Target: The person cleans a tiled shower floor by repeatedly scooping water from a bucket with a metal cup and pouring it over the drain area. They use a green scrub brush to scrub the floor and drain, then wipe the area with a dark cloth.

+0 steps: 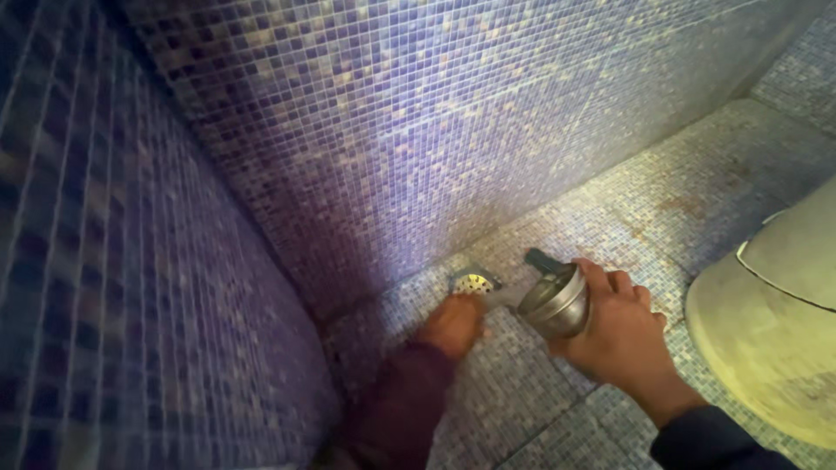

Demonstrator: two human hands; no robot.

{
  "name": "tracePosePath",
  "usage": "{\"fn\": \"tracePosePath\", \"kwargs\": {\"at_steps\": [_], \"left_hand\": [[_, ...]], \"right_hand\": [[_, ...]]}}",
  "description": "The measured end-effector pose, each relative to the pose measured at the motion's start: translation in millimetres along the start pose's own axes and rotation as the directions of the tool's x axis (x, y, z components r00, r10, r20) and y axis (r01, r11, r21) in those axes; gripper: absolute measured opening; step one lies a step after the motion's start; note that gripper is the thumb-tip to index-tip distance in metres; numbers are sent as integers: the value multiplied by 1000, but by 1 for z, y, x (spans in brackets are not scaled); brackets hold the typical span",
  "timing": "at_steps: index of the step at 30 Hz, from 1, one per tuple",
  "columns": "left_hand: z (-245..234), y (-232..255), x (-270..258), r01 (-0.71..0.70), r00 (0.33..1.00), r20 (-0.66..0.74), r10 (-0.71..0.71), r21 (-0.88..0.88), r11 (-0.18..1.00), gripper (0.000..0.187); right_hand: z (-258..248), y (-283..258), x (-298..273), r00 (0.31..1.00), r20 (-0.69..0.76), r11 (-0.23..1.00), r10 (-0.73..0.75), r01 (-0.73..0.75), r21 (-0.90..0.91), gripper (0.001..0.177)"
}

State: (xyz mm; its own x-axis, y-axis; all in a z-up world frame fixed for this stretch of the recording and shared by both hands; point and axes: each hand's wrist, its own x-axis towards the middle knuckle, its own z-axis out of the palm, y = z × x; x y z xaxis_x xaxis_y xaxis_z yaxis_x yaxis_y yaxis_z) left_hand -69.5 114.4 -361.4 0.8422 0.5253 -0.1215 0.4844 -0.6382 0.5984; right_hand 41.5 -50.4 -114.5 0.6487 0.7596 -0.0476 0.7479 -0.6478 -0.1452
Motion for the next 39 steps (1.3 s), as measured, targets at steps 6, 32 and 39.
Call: {"fn": "tracePosePath", "kwargs": {"at_steps": [6,32,39], "left_hand": [[20,-8,7,-190,903,-285,320,405,895,80],[22,7,34,66,995,-101,-25,422,904,92],[40,26,50,278,960,-71,-270,329,902,38]], "right_hand": [[5,-4,6,1000,8,1000,5,-5,-19,115],[-16,-20,4,995,10,973,-99,99,-209,116],[-29,-26,-5,964,-75,919,-254,216,-329,114]]}}
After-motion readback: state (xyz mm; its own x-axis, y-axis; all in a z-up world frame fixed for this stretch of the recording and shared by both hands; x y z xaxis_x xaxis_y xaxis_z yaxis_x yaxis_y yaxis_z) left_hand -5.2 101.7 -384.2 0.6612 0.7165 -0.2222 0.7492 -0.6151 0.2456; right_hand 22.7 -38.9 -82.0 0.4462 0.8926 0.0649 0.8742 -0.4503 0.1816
